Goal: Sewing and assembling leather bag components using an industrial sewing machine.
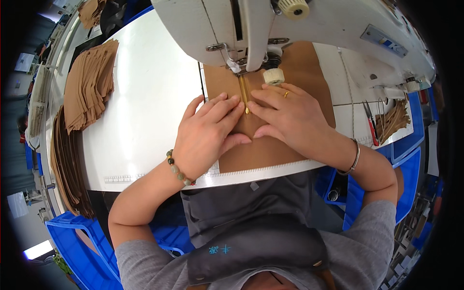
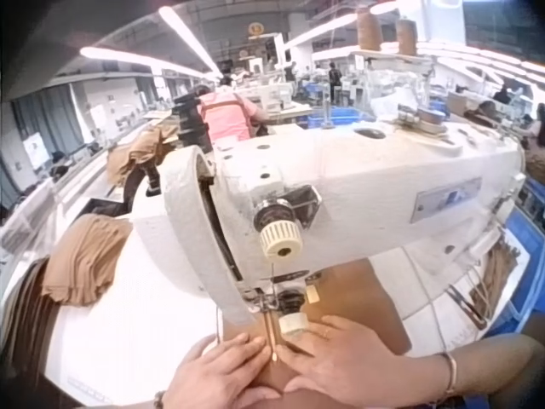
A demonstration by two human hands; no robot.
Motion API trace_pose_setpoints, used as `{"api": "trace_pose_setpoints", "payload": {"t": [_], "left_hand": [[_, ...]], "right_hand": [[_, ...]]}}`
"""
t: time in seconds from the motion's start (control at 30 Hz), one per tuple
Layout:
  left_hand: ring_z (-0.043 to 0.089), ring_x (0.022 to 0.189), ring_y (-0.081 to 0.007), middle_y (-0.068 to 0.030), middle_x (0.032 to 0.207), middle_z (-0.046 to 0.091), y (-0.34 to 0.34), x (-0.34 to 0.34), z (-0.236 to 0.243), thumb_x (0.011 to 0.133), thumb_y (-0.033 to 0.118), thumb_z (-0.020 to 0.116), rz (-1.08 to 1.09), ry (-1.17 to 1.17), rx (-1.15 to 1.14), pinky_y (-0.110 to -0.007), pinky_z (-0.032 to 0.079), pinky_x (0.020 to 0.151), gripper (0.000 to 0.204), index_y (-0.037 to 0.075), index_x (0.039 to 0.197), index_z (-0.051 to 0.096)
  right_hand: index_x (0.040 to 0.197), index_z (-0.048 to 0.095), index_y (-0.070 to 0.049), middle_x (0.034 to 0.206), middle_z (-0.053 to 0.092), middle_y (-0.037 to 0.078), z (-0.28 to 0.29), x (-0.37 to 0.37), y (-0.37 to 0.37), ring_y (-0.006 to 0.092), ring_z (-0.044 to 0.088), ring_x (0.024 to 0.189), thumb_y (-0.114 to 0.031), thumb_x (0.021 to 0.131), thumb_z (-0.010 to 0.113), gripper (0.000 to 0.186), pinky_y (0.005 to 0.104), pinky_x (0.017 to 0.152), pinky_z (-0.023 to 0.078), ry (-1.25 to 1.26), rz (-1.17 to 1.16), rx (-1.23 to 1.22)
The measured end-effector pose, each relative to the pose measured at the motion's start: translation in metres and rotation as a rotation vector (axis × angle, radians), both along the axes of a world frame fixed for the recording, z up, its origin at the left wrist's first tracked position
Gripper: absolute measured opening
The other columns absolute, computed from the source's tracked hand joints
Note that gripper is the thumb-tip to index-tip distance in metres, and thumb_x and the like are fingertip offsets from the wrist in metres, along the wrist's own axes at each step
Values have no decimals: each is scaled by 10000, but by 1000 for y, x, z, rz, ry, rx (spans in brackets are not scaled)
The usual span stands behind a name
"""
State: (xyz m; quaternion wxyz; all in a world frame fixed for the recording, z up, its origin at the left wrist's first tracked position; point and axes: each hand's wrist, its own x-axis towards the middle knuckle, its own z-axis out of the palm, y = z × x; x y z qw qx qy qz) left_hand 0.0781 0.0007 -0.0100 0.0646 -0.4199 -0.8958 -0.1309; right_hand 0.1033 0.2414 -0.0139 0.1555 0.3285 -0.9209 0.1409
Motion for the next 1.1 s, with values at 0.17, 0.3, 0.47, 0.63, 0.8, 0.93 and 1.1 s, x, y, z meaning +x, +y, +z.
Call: {"api": "trace_pose_setpoints", "payload": {"t": [0.17,0.3,0.47,0.63,0.8,0.93,1.1], "left_hand": [[605,1317,-257,-59,1343,678,3,-16,-3,820,477,773,12,34,27,-491,421,1126,645,76,1320,701],[616,1300,-252,-58,1328,685,4,-29,-5,828,463,773,14,49,43,-479,441,1103,611,67,1289,719],[641,1257,-259,-63,1283,709,7,-40,-10,838,420,783,28,84,116,-451,468,1072,551,57,1250,739],[676,1162,-265,-64,1238,731,7,-41,-11,839,383,793,34,76,179,-403,498,1024,517,51,1232,750],[680,1039,-264,-58,1216,735,7,-42,-10,827,373,798,24,64,195,-386,515,979,520,52,1234,751],[678,1031,-270,-54,1211,734,7,-42,-11,821,373,800,28,76,205,-385,517,973,518,54,1226,752],[687,1036,-215,-57,1173,728,2,-37,-7,926,184,752,68,-245,423,-330,548,924,331,50,1229,735]], "right_hand": [[1141,748,-80,1123,686,43,-2,-12,1,228,663,1110,-380,744,825,503,415,1012,506,17,-41,-4],[1116,756,-87,1114,718,32,-5,-23,1,236,668,1160,-382,758,821,468,425,1041,496,-30,-80,35],[1068,759,-78,1138,734,47,-9,-30,3,258,649,1231,-370,786,811,409,458,1079,478,22,-92,-38],[1034,761,-71,1150,736,65,-8,-34,6,282,639,1248,-369,814,793,372,480,1105,464,-15,-87,-45],[1037,760,-59,1126,732,99,-8,-35,7,305,640,1229,-387,824,782,392,486,1110,457,-10,-72,-51],[1040,756,-56,1086,727,103,-11,-38,7,304,644,1197,-405,820,783,413,481,1113,455,-20,-86,-28],[1050,751,-68,963,680,95,2,-31,7,255,668,930,-439,791,790,455,417,987,523,96,-28,95]]}}
